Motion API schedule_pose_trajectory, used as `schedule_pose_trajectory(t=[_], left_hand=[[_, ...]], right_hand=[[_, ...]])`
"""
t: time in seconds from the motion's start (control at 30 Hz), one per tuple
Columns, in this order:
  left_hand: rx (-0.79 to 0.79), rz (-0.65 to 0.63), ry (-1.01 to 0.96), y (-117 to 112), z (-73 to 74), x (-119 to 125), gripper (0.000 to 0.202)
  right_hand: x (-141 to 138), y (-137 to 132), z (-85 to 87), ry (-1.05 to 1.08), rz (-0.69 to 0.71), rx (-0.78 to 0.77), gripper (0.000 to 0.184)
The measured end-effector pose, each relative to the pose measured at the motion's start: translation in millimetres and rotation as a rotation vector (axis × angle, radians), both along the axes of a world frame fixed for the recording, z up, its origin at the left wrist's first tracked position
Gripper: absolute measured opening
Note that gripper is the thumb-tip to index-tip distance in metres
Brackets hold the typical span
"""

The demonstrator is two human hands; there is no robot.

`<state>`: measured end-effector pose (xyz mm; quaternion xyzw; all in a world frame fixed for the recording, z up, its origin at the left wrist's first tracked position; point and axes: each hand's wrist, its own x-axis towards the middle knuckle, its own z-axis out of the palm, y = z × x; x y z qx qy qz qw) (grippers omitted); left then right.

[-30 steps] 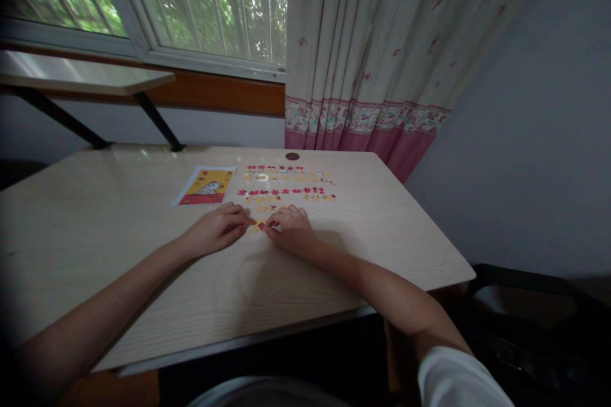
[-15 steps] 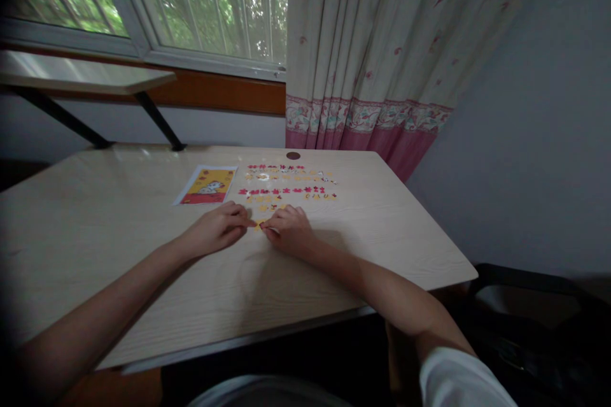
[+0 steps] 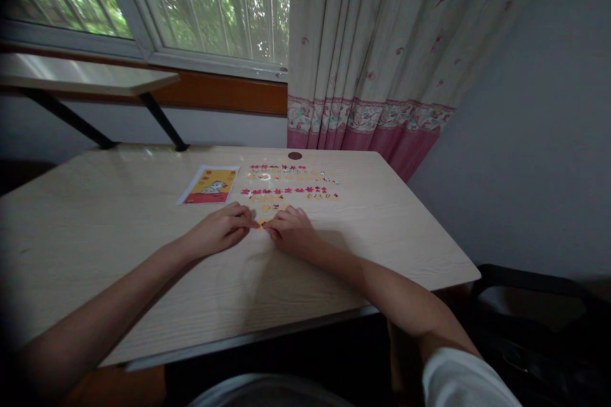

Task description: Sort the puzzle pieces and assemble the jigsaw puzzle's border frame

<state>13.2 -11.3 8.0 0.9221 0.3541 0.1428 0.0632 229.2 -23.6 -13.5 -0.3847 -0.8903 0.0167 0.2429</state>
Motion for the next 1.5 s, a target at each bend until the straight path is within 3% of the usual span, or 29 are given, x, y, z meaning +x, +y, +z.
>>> schedule_pose_trajectory(t=[0.23, 0.4, 0.53, 0.93, 1.5], left_hand=[[-0.032, -0.038, -0.060, -1, 0.7, 0, 0.035], [-0.023, -0.017, -0.055, -4, 2.9, 1, 0.032], [-0.017, -0.040, -0.034, -5, 1.5, 2, 0.037], [-0.073, -0.047, -0.045, -3, -2.8, 1, 0.046], [-0.034, -0.065, -0.025, -4, -2.0, 2, 0.043]], right_hand=[[26, 13, 9.7, 0.005, 0.126, -0.022, 0.020], [71, 32, 21.3, 0.005, 0.076, -0.084, 0.020], [88, 39, 23.1, -0.029, 0.027, -0.159, 0.019], [74, 32, 20.6, -0.072, 0.097, -0.250, 0.016], [75, 34, 18.5, -0.083, 0.126, -0.230, 0.016]])
